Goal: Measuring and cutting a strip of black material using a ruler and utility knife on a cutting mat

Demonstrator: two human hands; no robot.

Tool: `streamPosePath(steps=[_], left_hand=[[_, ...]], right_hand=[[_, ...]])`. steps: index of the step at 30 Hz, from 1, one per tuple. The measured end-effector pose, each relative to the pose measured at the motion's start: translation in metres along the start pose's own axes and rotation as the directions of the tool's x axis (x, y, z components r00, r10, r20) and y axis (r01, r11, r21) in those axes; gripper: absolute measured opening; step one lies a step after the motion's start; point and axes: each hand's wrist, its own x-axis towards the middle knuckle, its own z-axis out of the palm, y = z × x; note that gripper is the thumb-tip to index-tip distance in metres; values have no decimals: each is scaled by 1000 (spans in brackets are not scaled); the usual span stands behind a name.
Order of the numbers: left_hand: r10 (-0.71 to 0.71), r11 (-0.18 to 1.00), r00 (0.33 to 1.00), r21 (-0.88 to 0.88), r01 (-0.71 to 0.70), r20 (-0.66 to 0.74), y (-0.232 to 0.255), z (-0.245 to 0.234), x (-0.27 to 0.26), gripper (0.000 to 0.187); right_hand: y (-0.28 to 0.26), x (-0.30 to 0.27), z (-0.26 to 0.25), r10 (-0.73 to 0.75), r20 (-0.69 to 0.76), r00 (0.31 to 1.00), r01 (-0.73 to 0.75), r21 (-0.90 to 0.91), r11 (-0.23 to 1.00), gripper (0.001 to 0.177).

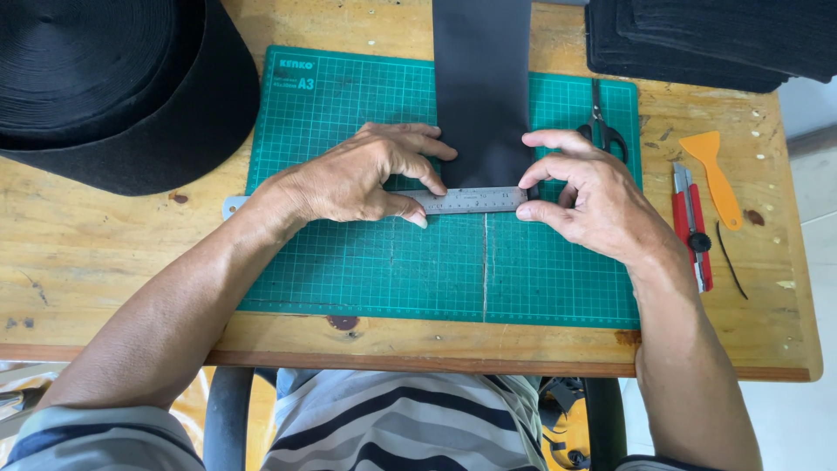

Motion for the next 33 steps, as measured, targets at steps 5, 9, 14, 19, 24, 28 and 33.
streamPosePath(steps=[5, 9, 14, 19, 24, 28, 33], left_hand=[[-7, 1000, 1000, 6, 7, 1, -1, 1, 1, 31], [-18, 1000, 1000, 15, 18, 5, -3, 2, 3, 30], [-22, 1000, 1000, 15, 22, 1, 0, 2, 3, 29], [-34, 999, 999, 11, 34, -5, 3, 2, 4, 28], [-41, 999, 999, 23, 41, -17, 1, 3, 3, 27], [-42, 999, 999, 16, 42, -21, 2, 3, 2, 27], [-35, 999, 999, 18, 35, -19, 1, 3, 3, 29]], right_hand=[[1, 0, 0, -14, -2, 1000, 14, 2, 1000, 23], [1, -1, -5, -19, -4, 1000, 20, 20, 1000, 15], [8, 0, 0, -32, -49, 998, 32, -1, 999, 15], [6, 0, 1, -22, -53, 998, 24, 29, 999, 15], [5, 1, 3, -23, -67, 998, 24, 24, 999, 14], [6, 2, 5, -27, -64, 998, 28, 16, 999, 13], [6, 2, 5, -19, -67, 998, 18, -10, 1000, 14]])
